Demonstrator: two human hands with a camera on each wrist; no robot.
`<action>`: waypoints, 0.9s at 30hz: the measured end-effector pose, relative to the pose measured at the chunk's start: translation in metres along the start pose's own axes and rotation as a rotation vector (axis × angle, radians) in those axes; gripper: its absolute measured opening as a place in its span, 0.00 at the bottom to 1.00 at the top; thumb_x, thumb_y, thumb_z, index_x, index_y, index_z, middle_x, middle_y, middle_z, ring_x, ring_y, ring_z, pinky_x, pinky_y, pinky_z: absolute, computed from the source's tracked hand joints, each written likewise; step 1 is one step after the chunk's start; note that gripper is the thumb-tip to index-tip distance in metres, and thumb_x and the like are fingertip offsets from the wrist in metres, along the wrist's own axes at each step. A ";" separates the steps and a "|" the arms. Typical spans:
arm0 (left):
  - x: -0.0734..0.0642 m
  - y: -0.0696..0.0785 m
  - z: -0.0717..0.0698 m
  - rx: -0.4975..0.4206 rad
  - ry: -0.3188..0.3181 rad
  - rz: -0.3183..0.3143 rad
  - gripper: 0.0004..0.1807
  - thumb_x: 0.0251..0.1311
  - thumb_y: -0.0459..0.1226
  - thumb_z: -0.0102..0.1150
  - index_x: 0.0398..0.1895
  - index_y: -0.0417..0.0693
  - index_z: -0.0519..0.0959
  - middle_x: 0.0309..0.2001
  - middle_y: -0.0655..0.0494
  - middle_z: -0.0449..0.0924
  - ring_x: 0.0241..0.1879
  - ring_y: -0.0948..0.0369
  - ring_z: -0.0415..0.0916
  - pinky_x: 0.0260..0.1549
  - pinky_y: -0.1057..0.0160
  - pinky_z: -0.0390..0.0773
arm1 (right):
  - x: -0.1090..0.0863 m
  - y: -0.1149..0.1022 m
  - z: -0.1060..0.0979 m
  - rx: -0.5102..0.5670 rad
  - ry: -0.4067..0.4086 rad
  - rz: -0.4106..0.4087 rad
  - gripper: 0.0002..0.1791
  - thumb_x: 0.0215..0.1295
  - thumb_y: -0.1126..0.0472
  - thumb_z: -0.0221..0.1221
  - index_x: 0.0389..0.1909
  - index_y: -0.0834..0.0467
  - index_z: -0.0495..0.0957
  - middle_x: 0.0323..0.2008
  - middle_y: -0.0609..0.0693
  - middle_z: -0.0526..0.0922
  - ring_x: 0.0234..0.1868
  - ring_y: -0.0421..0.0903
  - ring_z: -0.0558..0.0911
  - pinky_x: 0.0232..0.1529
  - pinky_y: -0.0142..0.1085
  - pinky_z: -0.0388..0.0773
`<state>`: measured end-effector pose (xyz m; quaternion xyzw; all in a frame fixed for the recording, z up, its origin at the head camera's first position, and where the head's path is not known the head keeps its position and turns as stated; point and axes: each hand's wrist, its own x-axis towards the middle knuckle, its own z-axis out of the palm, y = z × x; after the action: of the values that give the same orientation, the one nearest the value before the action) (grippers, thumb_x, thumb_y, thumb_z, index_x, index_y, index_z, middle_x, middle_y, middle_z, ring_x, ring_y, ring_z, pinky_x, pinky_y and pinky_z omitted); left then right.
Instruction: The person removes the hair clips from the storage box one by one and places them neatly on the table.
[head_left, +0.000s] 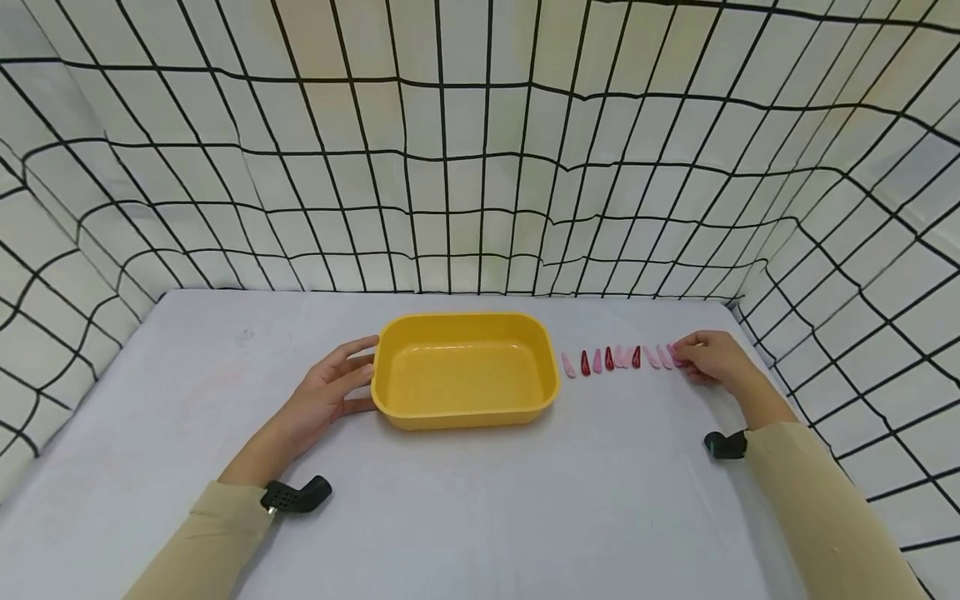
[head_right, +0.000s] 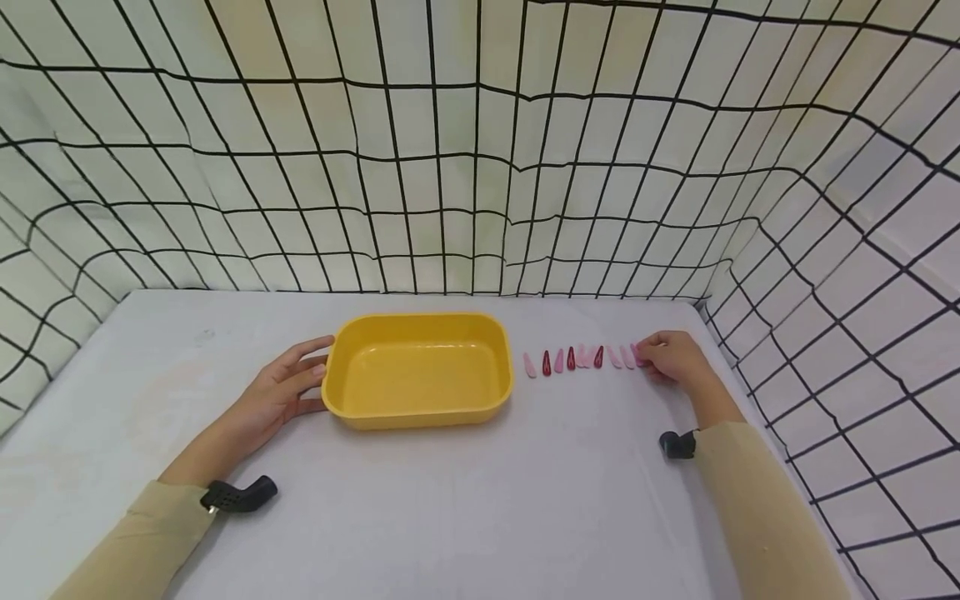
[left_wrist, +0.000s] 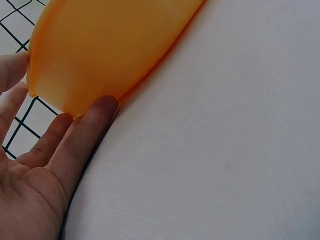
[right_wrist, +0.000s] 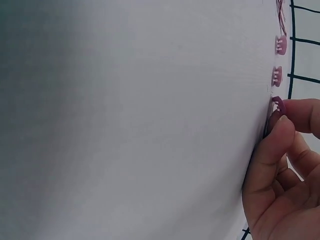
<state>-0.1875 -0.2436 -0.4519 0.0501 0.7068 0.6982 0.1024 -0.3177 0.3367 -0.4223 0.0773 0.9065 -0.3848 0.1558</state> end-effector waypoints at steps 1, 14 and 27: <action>0.000 0.000 0.000 0.001 0.002 0.000 0.32 0.73 0.48 0.54 0.76 0.58 0.59 0.72 0.44 0.62 0.56 0.60 0.78 0.50 0.57 0.84 | 0.001 0.000 0.000 -0.005 0.001 0.002 0.20 0.73 0.56 0.55 0.57 0.65 0.73 0.34 0.47 0.77 0.28 0.38 0.75 0.28 0.29 0.79; 0.007 -0.002 0.003 0.000 0.011 0.000 0.32 0.72 0.49 0.55 0.76 0.59 0.59 0.72 0.45 0.62 0.56 0.59 0.78 0.50 0.55 0.84 | 0.005 0.003 -0.006 0.025 -0.041 -0.010 0.25 0.74 0.53 0.55 0.62 0.66 0.71 0.36 0.48 0.78 0.31 0.40 0.76 0.32 0.30 0.82; 0.011 -0.008 0.007 -0.012 0.001 -0.018 0.33 0.71 0.49 0.55 0.76 0.59 0.59 0.72 0.45 0.62 0.56 0.58 0.78 0.51 0.55 0.83 | -0.026 -0.016 0.012 0.662 -0.146 -0.065 0.17 0.73 0.52 0.57 0.57 0.55 0.74 0.40 0.46 0.79 0.36 0.38 0.78 0.38 0.27 0.81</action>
<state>-0.1956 -0.2344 -0.4608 0.0428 0.7030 0.7015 0.1086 -0.2950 0.3162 -0.4109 0.0668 0.7208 -0.6675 0.1745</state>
